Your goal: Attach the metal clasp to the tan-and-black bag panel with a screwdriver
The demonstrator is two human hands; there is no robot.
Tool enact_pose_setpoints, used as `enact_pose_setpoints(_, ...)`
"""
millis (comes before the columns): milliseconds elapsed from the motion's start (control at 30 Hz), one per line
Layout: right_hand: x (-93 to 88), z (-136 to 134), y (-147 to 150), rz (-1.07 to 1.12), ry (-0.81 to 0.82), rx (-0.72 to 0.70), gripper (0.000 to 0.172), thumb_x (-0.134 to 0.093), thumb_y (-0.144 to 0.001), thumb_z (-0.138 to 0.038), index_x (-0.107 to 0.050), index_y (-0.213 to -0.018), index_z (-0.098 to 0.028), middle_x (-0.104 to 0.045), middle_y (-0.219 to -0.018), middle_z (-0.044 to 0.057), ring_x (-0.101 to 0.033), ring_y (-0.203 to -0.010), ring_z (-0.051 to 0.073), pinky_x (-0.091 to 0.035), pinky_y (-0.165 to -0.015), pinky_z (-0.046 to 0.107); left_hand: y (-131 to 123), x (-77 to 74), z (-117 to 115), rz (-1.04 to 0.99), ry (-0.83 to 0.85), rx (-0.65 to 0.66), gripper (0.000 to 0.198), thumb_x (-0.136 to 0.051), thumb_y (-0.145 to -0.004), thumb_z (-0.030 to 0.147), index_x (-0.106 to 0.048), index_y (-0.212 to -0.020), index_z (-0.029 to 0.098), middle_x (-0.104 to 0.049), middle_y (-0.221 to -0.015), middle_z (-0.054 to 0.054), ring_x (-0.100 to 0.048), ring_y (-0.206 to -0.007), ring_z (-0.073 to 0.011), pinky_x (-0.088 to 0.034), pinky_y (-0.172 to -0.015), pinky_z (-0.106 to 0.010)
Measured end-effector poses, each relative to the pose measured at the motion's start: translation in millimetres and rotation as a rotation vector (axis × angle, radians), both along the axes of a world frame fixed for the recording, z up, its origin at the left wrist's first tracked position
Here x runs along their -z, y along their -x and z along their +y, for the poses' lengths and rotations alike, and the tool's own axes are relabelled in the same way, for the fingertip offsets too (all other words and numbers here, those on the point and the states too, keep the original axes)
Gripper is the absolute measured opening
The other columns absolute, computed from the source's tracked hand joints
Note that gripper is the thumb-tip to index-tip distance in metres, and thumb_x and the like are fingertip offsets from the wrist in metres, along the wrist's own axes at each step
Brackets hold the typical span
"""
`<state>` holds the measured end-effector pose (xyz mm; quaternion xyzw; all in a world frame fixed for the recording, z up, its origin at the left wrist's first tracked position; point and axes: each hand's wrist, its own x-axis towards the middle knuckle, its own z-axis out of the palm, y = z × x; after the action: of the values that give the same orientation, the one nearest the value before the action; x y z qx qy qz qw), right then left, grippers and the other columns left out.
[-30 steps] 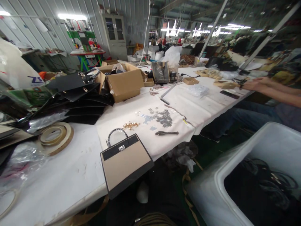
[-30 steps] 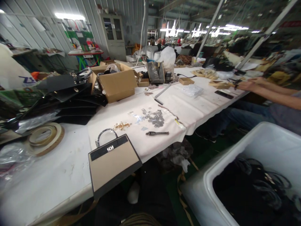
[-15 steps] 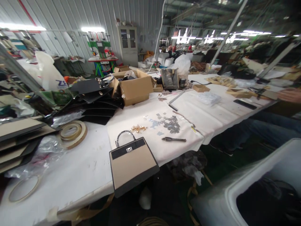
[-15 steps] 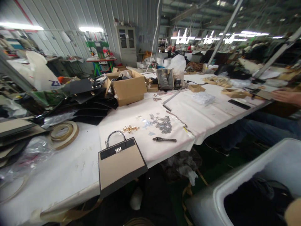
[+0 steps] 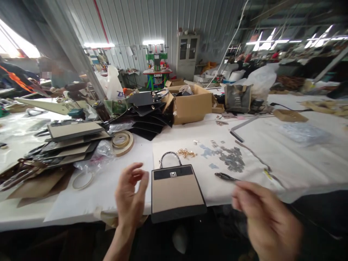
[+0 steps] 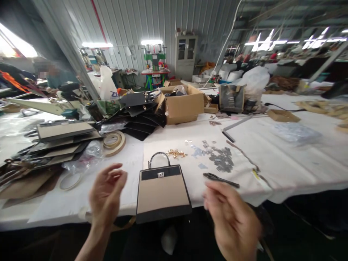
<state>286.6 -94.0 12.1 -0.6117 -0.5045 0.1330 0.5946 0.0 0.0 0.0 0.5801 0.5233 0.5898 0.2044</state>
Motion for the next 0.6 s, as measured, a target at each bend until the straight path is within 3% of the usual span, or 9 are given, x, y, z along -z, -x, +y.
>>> enact_pose_setpoints(133,37.0,57.8,21.3,-0.083,0.245,-0.368,0.024,-0.064,-0.097,-0.041,-0.075,-0.112,-0.026,-0.076,-0.095,0.006,-0.072,-0.083,0.021,-0.062,-0.072,0.032,-30.7,52.7,32.6,0.168,0.145,0.256,0.022,-0.067,-0.093,0.031,-0.068,-0.114,0.025,-0.071,-0.104,-0.005,-0.071,-0.088,-0.0172,-0.064,-0.082,-0.033)
enact_pose_setpoints(267,76.4,106.6,34.1,-0.134,0.285,-0.492,0.025,-0.060,-0.097,-0.030,-0.073,-0.118,-0.026,-0.074,-0.107,0.006,-0.071,-0.091,0.020,-0.062,-0.079,0.032,-44.1,91.2,60.4,0.341,0.210,0.337,0.034,-0.074,-0.088,0.032,-0.066,-0.120,0.027,-0.069,-0.111,-0.005,-0.070,-0.096,-0.0214,-0.063,-0.085,-0.038)
enact_pose_setpoints(400,97.4,129.5,37.6,-0.162,0.287,-0.488,0.026,-0.058,-0.096,-0.026,-0.072,-0.119,-0.025,-0.071,-0.112,0.007,-0.069,-0.090,0.019,-0.061,-0.081,0.033,-47.7,104.7,72.2,0.475,0.176,0.305,0.024,-0.074,-0.090,0.037,-0.069,-0.112,0.029,-0.068,-0.108,-0.005,-0.067,-0.103,-0.0256,-0.058,-0.092,-0.043)
enact_pose_setpoints(600,121.9,134.3,42.2,-0.067,0.268,-0.377,0.021,-0.057,-0.099,-0.033,-0.072,-0.111,-0.024,-0.073,-0.112,0.008,-0.070,-0.093,0.022,-0.059,-0.083,0.035,-44.8,109.3,67.8,0.445,0.142,0.355,0.017,-0.073,-0.092,0.035,-0.072,-0.108,0.028,-0.069,-0.107,-0.004,-0.065,-0.104,-0.0226,-0.055,-0.094,-0.039)
